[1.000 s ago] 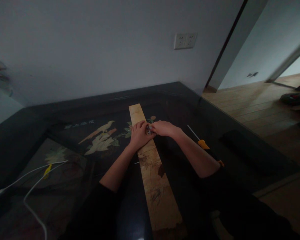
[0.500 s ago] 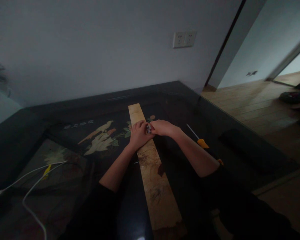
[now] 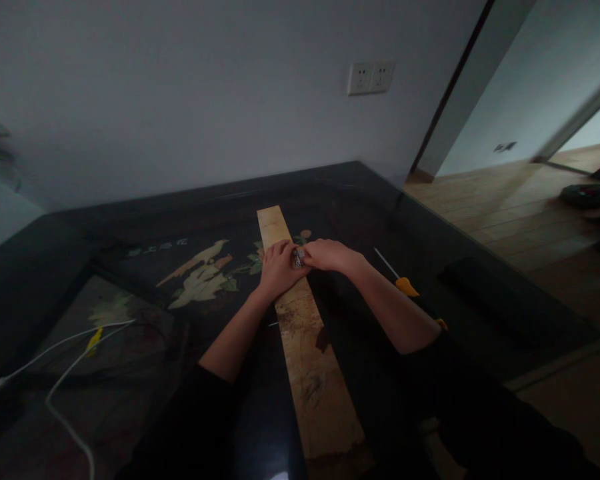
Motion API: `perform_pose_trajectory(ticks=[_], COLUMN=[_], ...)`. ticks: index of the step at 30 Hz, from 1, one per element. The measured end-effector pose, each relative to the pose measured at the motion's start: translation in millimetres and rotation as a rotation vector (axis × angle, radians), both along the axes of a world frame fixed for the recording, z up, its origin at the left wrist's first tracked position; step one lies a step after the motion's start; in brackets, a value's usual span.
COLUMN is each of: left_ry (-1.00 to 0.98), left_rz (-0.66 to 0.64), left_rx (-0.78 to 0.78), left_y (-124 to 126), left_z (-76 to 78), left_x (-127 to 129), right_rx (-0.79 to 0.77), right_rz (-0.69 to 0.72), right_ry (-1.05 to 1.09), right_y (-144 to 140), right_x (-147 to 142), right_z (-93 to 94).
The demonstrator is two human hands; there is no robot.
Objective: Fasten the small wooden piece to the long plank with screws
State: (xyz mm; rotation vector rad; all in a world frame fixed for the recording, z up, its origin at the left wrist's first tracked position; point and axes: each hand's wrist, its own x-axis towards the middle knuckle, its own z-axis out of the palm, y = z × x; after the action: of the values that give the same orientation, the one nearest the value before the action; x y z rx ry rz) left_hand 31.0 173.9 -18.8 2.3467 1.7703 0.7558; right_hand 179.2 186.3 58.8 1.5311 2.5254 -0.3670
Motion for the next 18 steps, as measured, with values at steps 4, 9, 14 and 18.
perform_pose_trajectory(ticks=[4,9,14,18], left_ry=[0.005,-0.003,-0.005,-0.008], left_rz=[-0.006,-0.017,-0.011,-0.007], left_rx=[0.003,0.032,0.034,0.037], left_y=[-0.1,0.9,0.7,0.2], left_z=[0.3,-1.4,-2.7,-2.3], left_x=[-0.3,-0.9,-0.4,0.4], right_rx=[-0.001,0.025,0.073,0.103], right_rz=[0.007,0.017,0.051,0.086], right_ry=[-0.008,-0.002,0.02,0.045], right_y=[-2.0,-1.5,0.7,3.4], right_x=[-3.2,-3.6,-0.3,3.0], right_z=[1.2,2.2,-0.2,-2.1])
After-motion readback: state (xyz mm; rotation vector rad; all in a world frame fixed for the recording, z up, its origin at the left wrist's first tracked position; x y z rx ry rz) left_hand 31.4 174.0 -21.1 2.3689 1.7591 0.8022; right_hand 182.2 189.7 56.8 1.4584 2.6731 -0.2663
